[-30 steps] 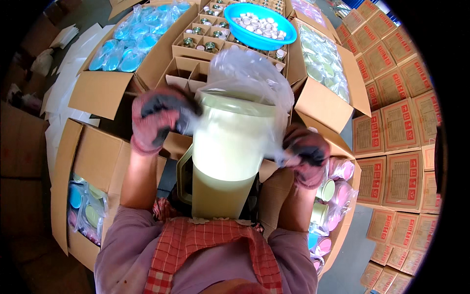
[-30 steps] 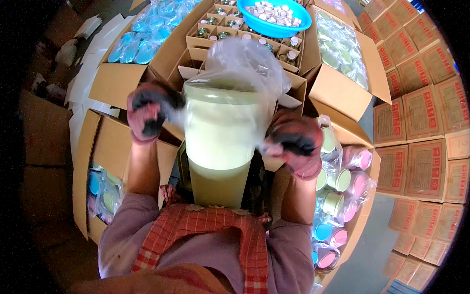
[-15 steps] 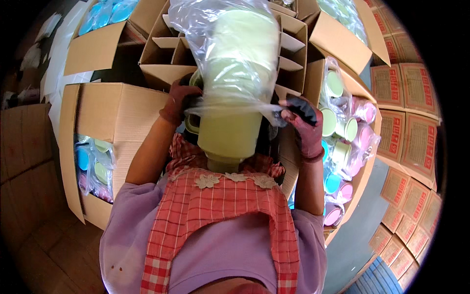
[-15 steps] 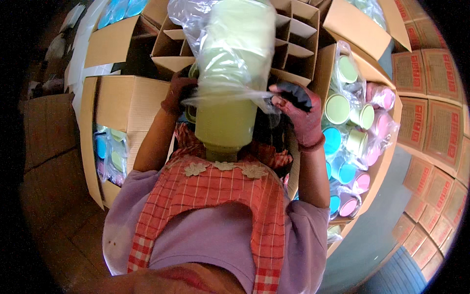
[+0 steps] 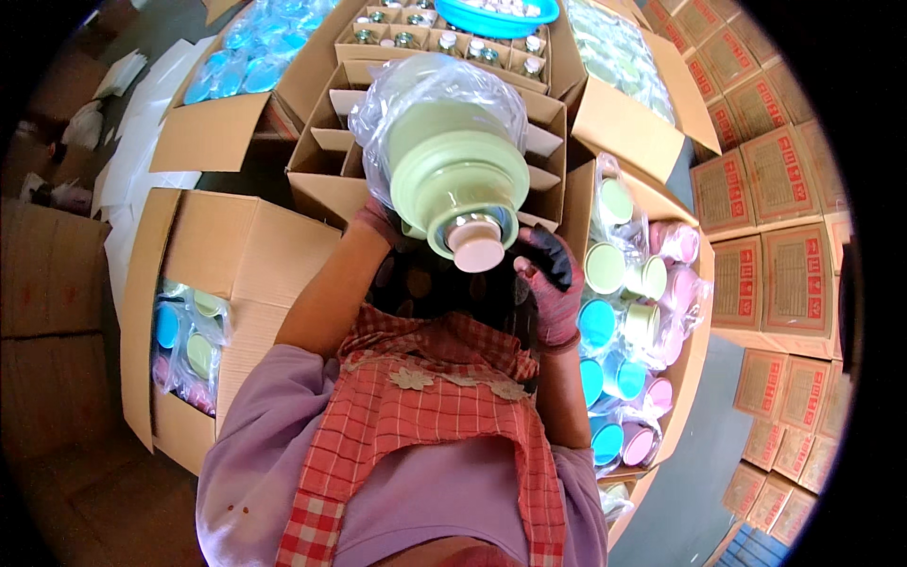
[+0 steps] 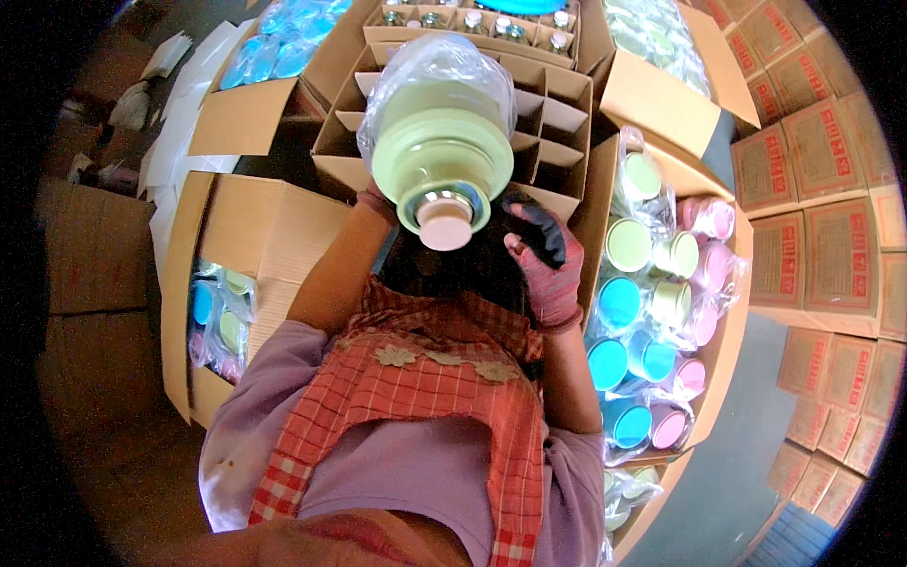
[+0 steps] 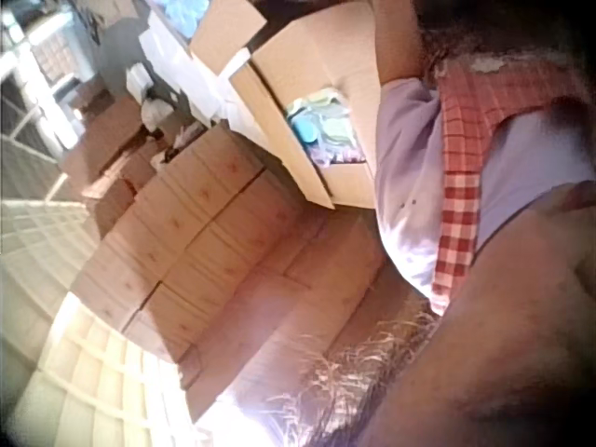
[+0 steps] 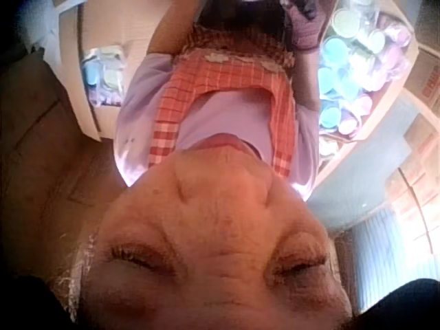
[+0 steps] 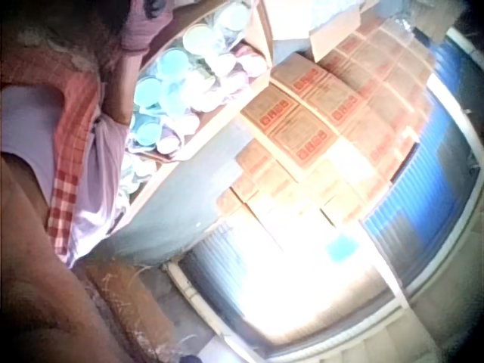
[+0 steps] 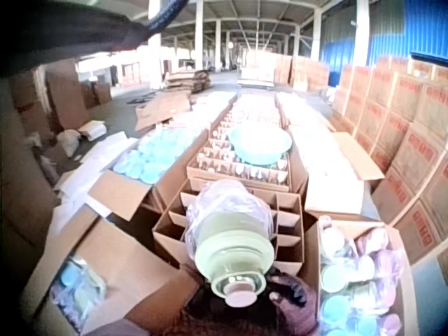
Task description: The person assembles cylindrical containers by inserting a metal inner liner into a plastic outer shell and securing a lid. They then wrap the assembled unit in a plastic bag and place it into a cardboard box. The person also handles small glass jars, placing them into a divided cardboard tray.
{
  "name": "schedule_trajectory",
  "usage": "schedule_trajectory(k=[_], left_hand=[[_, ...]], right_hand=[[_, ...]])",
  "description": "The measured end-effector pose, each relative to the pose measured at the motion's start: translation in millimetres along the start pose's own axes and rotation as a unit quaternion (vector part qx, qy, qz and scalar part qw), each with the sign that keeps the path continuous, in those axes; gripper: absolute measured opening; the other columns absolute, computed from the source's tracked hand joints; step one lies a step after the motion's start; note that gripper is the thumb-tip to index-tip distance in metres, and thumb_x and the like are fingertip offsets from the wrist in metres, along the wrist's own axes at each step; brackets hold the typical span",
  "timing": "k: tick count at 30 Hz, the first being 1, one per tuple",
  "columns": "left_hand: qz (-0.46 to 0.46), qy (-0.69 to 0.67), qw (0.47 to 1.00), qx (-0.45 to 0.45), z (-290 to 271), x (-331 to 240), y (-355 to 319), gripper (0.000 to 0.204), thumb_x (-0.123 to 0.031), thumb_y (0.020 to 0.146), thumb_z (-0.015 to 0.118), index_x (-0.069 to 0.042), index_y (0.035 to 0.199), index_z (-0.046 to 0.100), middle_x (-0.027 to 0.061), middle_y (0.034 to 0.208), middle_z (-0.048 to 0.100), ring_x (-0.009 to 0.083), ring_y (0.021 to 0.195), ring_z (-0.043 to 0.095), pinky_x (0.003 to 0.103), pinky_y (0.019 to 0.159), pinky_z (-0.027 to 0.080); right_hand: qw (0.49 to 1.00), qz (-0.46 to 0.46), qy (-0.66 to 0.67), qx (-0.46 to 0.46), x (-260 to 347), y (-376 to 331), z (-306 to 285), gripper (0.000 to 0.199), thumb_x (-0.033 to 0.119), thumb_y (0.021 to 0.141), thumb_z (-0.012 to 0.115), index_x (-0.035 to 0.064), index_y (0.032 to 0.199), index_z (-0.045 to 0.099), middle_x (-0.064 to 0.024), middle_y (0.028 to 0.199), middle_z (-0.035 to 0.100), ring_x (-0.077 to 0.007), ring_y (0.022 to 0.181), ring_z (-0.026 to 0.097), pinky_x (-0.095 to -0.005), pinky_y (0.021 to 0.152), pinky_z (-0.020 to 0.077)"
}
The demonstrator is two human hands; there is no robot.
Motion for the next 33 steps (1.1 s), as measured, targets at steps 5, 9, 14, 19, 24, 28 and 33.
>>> schedule_trajectory(k=[5, 9, 14, 19, 24, 28, 33], left_hand=[[-0.009, -0.046, 0.998, 0.03, 18, 5, 1, 0.043, -0.031, 0.097, 0.033, -0.006, 0.132, 0.036, 0.0113, 0.129, 0.047, 0.0248, 0.114, 0.048, 0.037, 0.097, 0.041], [0.012, 0.045, 0.996, -0.073, -27, -4, -9, 0.042, -0.028, 0.096, 0.035, -0.006, 0.132, 0.037, 0.0113, 0.128, 0.047, 0.0235, 0.114, 0.047, 0.036, 0.097, 0.041], [0.031, 0.117, 0.988, -0.101, -30, 2, -8, 0.042, -0.025, 0.096, 0.035, -0.007, 0.134, 0.034, 0.0102, 0.132, 0.043, 0.0217, 0.118, 0.044, 0.035, 0.1, 0.037], [0.023, 0.313, 0.943, -0.11, -31, -4, -16, 0.043, -0.021, 0.096, 0.036, -0.008, 0.136, 0.031, 0.0091, 0.135, 0.04, 0.0199, 0.122, 0.04, 0.034, 0.104, 0.033], [0.001, 0.099, 0.975, -0.201, -10, 10, -5, 0.041, -0.022, 0.095, 0.038, -0.005, 0.132, 0.035, 0.0106, 0.131, 0.043, 0.0206, 0.117, 0.044, 0.036, 0.1, 0.037], [0.1, 0.056, 0.986, -0.124, -63, -3, -17, 0.037, -0.016, 0.095, 0.039, -0.002, 0.13, 0.038, 0.0132, 0.127, 0.047, 0.021, 0.114, 0.048, 0.033, 0.097, 0.042], [0.074, 0.109, 0.984, -0.121, -42, 3, -8, 0.042, -0.025, 0.095, 0.034, -0.007, 0.133, 0.035, 0.0114, 0.133, 0.042, 0.0237, 0.12, 0.042, 0.039, 0.102, 0.034]], right_hand=[[0.999, -0.032, -0.018, -0.035, 3, 0, 3, 0.04, 0.003, 0.072, 0.069, -0.0014, 0.11, 0.057, -0.0071, 0.106, 0.061, -0.0133, 0.096, 0.056, -0.0254, 0.087, 0.0426], [0.99, -0.081, -0.105, -0.043, 30, 1, 4, 0.045, 0.006, 0.07, 0.072, -0.0013, 0.112, 0.056, -0.0076, 0.105, 0.061, -0.0141, 0.096, 0.056, -0.0261, 0.087, 0.0428], [0.987, -0.098, -0.113, -0.056, 36, 1, 14, 0.059, 0.011, 0.067, 0.075, -0.0003, 0.12, 0.05, -0.0112, 0.112, 0.058, -0.0197, 0.1, 0.057, -0.0294, 0.087, 0.0438], [0.956, -0.171, -0.239, -0.006, 53, 16, 50, 0.082, 0.026, 0.059, 0.079, 0.0009, 0.127, 0.042, -0.0187, 0.122, 0.05, -0.035, 0.11, 0.049, -0.0391, 0.092, 0.0405], [0.938, -0.211, -0.275, 0.015, 61, 29, 73, 0.091, 0.03, 0.06, 0.08, 0.0011, 0.133, 0.034, -0.0169, 0.127, 0.045, -0.032, 0.114, 0.045, -0.0386, 0.093, 0.04], [0.965, -0.196, -0.171, -0.025, 48, 35, 69, 0.088, 0.027, 0.063, 0.081, -0.0017, 0.132, 0.034, -0.0157, 0.128, 0.046, -0.0293, 0.112, 0.048, -0.0375, 0.092, 0.0408], [0.998, -0.042, 0.019, -0.053, -17, 33, 37, 0.072, 0.014, 0.067, 0.079, -0.0024, 0.126, 0.042, -0.0088, 0.118, 0.052, -0.0187, 0.107, 0.049, -0.0316, 0.089, 0.0425]])
Point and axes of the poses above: each hand's wrist, its own y-axis towards the middle knuckle, its own z-axis out of the palm, x = y × z, the point moved 9 cm from there along y, towards the middle knuckle
